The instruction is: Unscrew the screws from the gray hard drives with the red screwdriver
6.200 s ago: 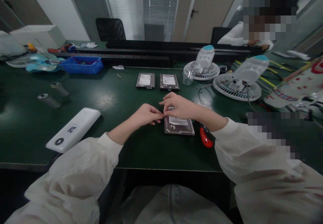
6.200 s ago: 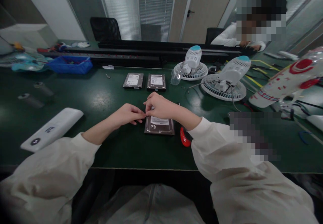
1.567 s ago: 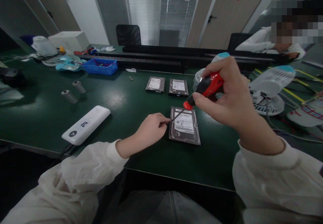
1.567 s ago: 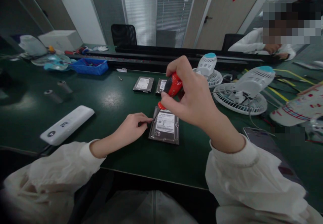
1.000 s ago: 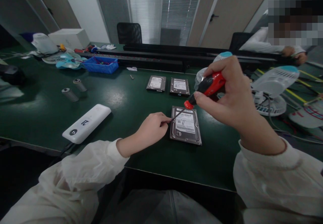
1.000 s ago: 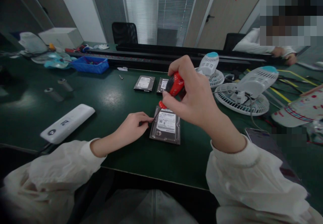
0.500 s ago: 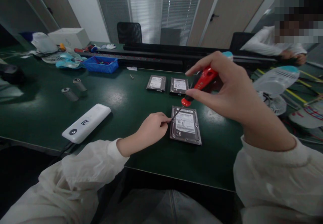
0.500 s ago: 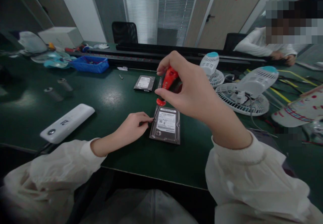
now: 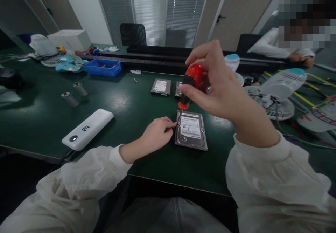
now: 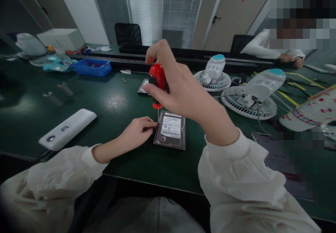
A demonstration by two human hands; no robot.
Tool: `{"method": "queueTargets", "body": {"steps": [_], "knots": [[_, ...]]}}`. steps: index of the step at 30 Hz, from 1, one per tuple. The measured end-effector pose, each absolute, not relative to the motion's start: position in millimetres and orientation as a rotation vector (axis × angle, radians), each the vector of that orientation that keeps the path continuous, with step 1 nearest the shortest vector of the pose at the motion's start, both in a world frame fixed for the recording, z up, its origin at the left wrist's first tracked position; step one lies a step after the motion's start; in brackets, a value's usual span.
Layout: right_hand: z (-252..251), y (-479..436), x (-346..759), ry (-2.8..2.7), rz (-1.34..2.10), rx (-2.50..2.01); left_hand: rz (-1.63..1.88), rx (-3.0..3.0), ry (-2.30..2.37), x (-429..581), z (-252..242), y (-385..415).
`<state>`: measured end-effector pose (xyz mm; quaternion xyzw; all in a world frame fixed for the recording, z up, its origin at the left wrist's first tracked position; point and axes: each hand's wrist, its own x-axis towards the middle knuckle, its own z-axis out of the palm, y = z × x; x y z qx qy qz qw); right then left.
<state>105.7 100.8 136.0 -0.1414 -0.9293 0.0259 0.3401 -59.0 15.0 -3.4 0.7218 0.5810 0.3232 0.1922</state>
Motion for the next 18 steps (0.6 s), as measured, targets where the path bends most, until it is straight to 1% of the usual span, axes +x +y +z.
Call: {"method": "queueTargets", "body": {"steps": [4, 10, 15, 18], "knots": [[133, 104, 104, -2.402, -0.037, -0.464, 0.915, 2.032, 1.633, -58, -4, 15], [137, 106, 114, -2.417, 0.143, -0.356, 0.938, 2.025, 1.637, -61, -8, 17], [141, 105, 117, -2.405, -0.102, -0.513, 0.948, 2.055, 1.625, -61, -7, 17], [141, 102, 116, -2.430, -0.053, -0.476, 0.946, 2.058, 1.620, -61, -7, 17]]}}
